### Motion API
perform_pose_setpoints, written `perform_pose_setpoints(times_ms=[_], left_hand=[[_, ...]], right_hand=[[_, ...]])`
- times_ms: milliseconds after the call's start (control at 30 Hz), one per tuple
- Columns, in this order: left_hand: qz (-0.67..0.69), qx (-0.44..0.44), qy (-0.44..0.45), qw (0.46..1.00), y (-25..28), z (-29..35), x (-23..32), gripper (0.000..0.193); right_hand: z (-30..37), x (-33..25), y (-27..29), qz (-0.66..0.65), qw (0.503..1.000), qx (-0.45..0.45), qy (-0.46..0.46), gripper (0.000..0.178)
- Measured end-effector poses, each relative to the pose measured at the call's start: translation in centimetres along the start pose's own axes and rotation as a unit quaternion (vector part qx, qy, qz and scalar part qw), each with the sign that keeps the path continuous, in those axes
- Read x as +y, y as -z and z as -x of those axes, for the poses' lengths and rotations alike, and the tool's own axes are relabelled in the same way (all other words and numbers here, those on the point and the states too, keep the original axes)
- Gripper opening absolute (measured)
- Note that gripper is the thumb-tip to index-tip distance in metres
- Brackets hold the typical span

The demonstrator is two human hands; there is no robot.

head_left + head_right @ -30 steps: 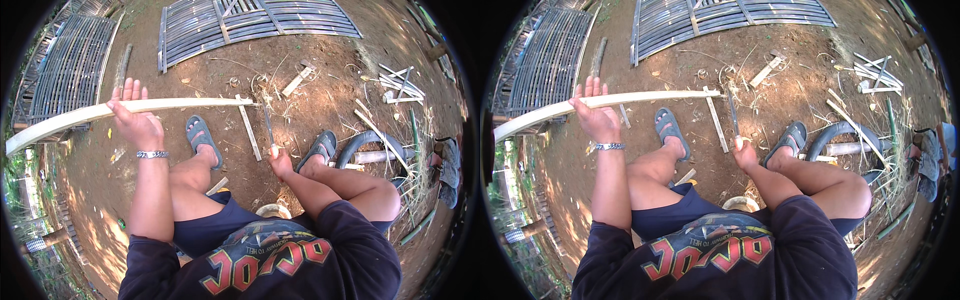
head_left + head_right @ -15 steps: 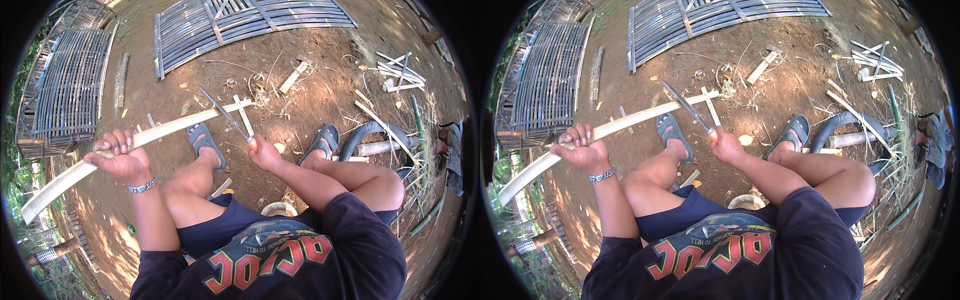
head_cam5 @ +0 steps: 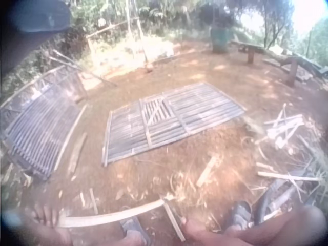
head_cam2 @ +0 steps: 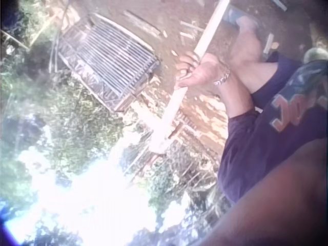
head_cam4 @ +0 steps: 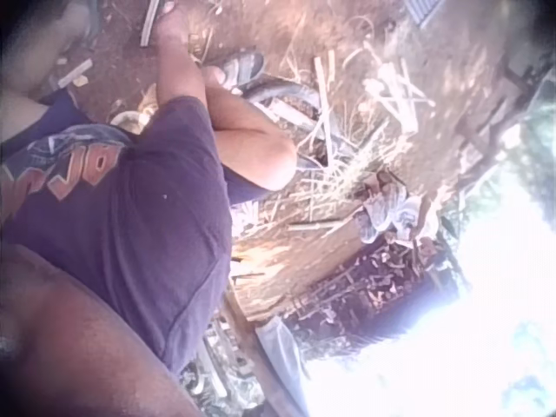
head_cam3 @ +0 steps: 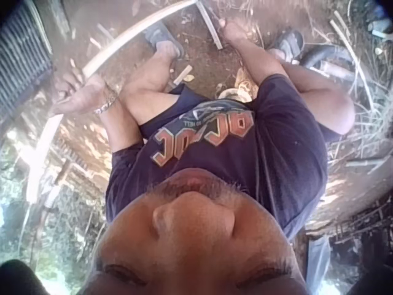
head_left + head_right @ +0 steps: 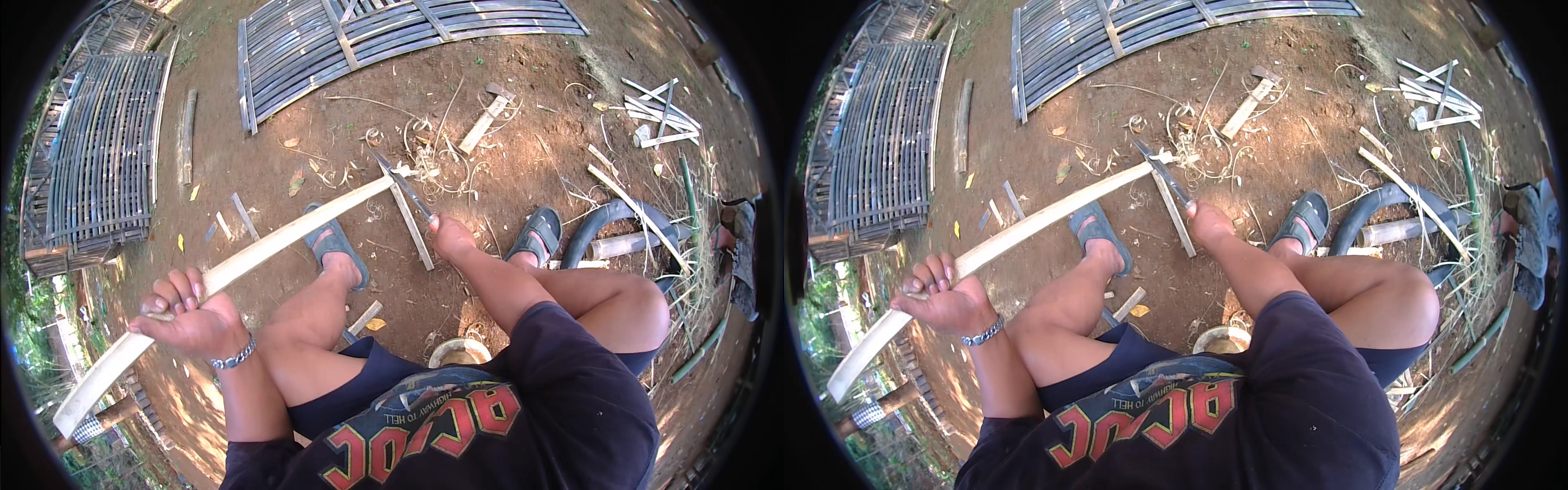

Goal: The person sits on the ground and uses a large knife to shave thin strips of bamboo. They hold the bamboo piece in their left hand and repeatedly draw the knife along its length to remove the outer layer, creating a pile of shavings.

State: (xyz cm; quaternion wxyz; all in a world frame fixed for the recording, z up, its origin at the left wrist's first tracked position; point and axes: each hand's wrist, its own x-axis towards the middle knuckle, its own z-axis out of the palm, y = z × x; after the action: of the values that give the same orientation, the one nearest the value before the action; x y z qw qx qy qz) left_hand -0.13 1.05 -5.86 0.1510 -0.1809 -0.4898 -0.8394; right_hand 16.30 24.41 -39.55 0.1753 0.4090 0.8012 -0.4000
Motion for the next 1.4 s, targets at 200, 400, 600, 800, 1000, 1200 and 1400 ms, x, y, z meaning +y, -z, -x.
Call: perform_pose_setpoints(times_ms=[200, 400, 600, 800, 1000, 1200, 1400], left_hand=[[-0.024, 0.001, 0.002, 1.0, -0.4, 0.5, 0.7, 0.048], [-0.035, 0.027, 0.009, 0.999, -0.6, -0.1, 0.0, 0.049], [-0.031, 0.054, -0.005, 0.998, -0.8, 0.4, 0.2, 0.05], [-0.023, 0.047, 0.001, 0.999, -0.4, 0.2, 0.3, 0.051], [0.045, -0.09, 0.028, 0.995, 0.6, 0.6, 0.5, 0.053], [0.067, -0.116, 0.038, 0.99, 0.2, 1.0, 0.5, 0.063], [0.009, 0.018, -0.072, 0.997, -0.4, -0.2, 1.6, 0.077]], right_hand=[[5.5, -5.2, 2.8, 0.014, 0.995, -0.021, 0.098, 0.034], [1.4, -1.3, 3.2, 0.029, 0.998, -0.046, 0.041, 0.039], [3.0, -1.7, 2.9, 0.071, 0.994, -0.076, 0.027, 0.04], [-0.8, 2.0, 0.9, -0.005, 0.998, -0.036, -0.06, 0.039], [-2.1, 4.0, 1.1, -0.098, 0.991, -0.089, -0.012, 0.049], [4.5, -1.0, 0.7, -0.144, 0.988, -0.043, 0.048, 0.036], [9.1, -5.8, 2.6, -0.159, 0.977, 0.005, 0.143, 0.035]])
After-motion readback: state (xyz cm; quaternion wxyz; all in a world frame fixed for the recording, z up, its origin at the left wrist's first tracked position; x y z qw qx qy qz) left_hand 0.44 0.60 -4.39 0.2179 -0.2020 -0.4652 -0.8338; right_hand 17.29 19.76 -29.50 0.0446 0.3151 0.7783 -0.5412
